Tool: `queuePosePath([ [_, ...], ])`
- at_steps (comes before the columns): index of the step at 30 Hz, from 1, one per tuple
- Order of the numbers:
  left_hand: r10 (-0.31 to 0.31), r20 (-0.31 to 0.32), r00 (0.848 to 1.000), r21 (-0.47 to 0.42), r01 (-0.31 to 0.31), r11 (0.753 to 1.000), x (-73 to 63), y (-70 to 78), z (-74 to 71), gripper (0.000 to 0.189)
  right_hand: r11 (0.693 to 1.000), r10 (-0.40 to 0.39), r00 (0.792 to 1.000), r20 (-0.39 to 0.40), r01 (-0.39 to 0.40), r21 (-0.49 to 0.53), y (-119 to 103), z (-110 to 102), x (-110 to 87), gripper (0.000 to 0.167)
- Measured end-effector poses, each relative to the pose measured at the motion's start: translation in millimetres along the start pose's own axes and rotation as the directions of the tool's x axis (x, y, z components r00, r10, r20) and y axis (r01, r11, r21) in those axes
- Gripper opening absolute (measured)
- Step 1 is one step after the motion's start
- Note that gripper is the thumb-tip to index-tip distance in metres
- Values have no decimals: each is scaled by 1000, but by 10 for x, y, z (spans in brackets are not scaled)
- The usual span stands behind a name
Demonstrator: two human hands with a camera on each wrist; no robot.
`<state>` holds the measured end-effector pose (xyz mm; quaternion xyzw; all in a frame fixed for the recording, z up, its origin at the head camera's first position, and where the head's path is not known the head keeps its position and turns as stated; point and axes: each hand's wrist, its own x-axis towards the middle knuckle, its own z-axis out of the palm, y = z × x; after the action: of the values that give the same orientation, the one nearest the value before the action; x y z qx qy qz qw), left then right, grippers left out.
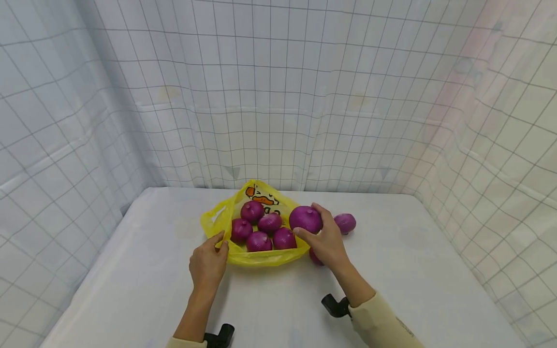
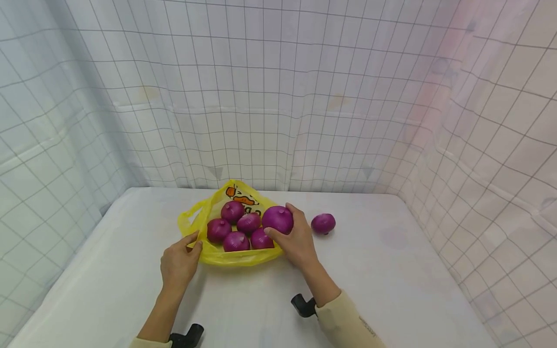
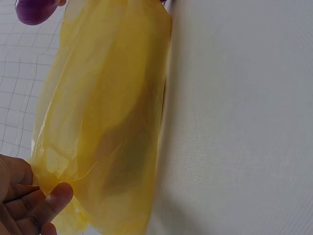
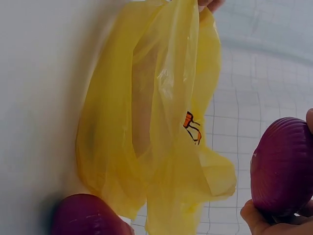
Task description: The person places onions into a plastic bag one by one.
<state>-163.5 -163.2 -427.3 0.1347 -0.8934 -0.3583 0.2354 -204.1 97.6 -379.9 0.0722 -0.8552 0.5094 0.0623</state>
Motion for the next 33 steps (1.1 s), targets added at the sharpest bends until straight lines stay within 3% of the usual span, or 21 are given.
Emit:
queuePosePath([
  [16,1,-16,1000,5,-1,1000,-4,-35,4,32,992,-98,993,69,91,92,-165,516,206,81],
  [33,-3,-2,1000,-1,3,1000,1,11,-1,33,997,-72,989,132,75,-20,-164,969,462,84],
])
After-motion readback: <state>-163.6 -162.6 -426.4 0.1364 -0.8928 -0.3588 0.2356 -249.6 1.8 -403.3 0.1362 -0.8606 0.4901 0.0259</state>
